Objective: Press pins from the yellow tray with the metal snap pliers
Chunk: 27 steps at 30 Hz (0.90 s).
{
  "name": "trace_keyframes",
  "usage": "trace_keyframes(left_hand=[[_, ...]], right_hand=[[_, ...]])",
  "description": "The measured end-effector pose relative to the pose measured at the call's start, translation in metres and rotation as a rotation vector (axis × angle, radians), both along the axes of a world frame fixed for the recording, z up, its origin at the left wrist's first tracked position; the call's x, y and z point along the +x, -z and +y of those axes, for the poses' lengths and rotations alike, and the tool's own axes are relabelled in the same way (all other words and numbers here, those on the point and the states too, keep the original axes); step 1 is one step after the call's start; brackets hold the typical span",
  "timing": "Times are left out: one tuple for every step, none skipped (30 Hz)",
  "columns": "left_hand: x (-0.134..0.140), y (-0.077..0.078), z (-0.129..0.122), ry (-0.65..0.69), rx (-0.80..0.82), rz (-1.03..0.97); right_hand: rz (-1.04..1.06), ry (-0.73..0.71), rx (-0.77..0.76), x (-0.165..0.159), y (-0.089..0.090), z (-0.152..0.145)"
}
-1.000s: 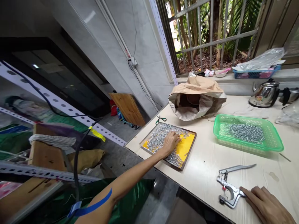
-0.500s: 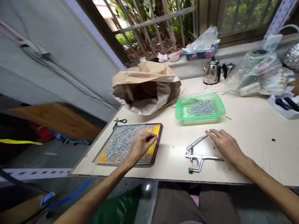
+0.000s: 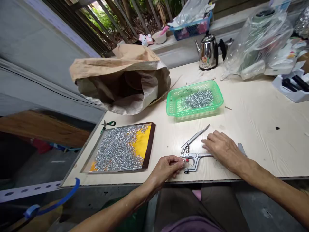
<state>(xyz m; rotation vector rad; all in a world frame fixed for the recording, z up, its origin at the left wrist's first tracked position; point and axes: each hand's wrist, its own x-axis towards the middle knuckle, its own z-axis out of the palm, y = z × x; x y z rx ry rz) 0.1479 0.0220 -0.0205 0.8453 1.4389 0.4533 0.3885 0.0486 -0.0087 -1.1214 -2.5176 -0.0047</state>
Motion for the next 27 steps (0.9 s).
trace_keyframes(left_hand=[[0.001,0.001,0.000,-0.002,-0.014,0.009],[0.003,0.001,0.000,-0.001,-0.027,0.021],[0.004,0.001,0.000,0.002,-0.040,0.035],[0.006,0.000,0.000,0.007,-0.051,0.052],[0.007,-0.001,0.000,0.013,-0.060,0.072],[0.009,-0.003,0.001,0.019,-0.070,0.092],[0.010,-0.004,0.001,0.025,-0.079,0.111],[0.011,-0.006,0.002,0.032,-0.090,0.130],[0.011,-0.008,0.003,0.042,-0.104,0.149],[0.011,-0.010,0.004,0.057,-0.119,0.165],[0.011,-0.011,0.005,0.077,-0.133,0.178],[0.011,-0.012,0.006,0.099,-0.145,0.187],[0.011,-0.013,0.007,0.119,-0.155,0.194],[0.010,-0.013,0.007,0.138,-0.162,0.197],[0.010,-0.013,0.008,0.150,-0.164,0.193],[0.009,-0.013,0.008,0.157,-0.168,0.187],[0.009,-0.013,0.009,0.160,-0.174,0.181],[0.008,-0.012,0.010,0.162,-0.181,0.176],[0.008,-0.012,0.010,0.164,-0.189,0.172],[0.008,-0.011,0.011,0.165,-0.197,0.175],[0.008,-0.011,0.011,0.167,-0.205,0.181],[0.008,-0.011,0.012,0.170,-0.208,0.187],[0.008,-0.011,0.012,0.172,-0.209,0.191],[0.008,-0.010,0.011,0.175,-0.208,0.194],[0.008,-0.010,0.011,0.178,-0.207,0.195],[0.008,-0.010,0.010,0.181,-0.206,0.195],[0.008,-0.009,0.009,0.183,-0.202,0.194]], right_hand=[[0.004,-0.019,-0.025,0.000,0.001,-0.002],[0.006,-0.024,-0.036,0.000,0.003,-0.003],[0.001,-0.011,-0.030,0.000,0.004,-0.002],[-0.012,0.014,-0.006,0.000,0.006,0.000],[-0.034,0.042,0.028,-0.001,0.006,0.004],[-0.058,0.066,0.064,-0.001,0.007,0.009],[-0.084,0.080,0.092,-0.002,0.007,0.014],[-0.108,0.083,0.107,-0.004,0.006,0.020],[-0.126,0.073,0.111,-0.006,0.004,0.024],[-0.133,0.054,0.107,-0.008,0.003,0.028],[-0.132,0.035,0.098,-0.011,0.001,0.029],[-0.127,0.024,0.091,-0.012,-0.001,0.030],[-0.122,0.024,0.084,-0.013,-0.003,0.029],[-0.117,0.033,0.078,-0.012,-0.003,0.028],[-0.111,0.044,0.064,-0.011,-0.004,0.026],[-0.104,0.044,0.035,-0.008,-0.003,0.024],[-0.092,0.023,-0.010,-0.006,-0.001,0.022],[-0.077,-0.018,-0.072,-0.003,0.001,0.019],[-0.060,-0.071,-0.144,0.000,0.004,0.016],[-0.043,-0.120,-0.212,0.001,0.007,0.012],[-0.026,-0.150,-0.270,0.002,0.010,0.008],[-0.007,-0.159,-0.312,0.001,0.013,0.003],[0.016,-0.157,-0.337,0.000,0.016,-0.002],[0.039,-0.152,-0.346,-0.002,0.019,-0.007],[0.063,-0.147,-0.337,-0.004,0.022,-0.012],[0.086,-0.146,-0.311,-0.007,0.024,-0.016],[0.107,-0.143,-0.268,-0.008,0.025,-0.020]])
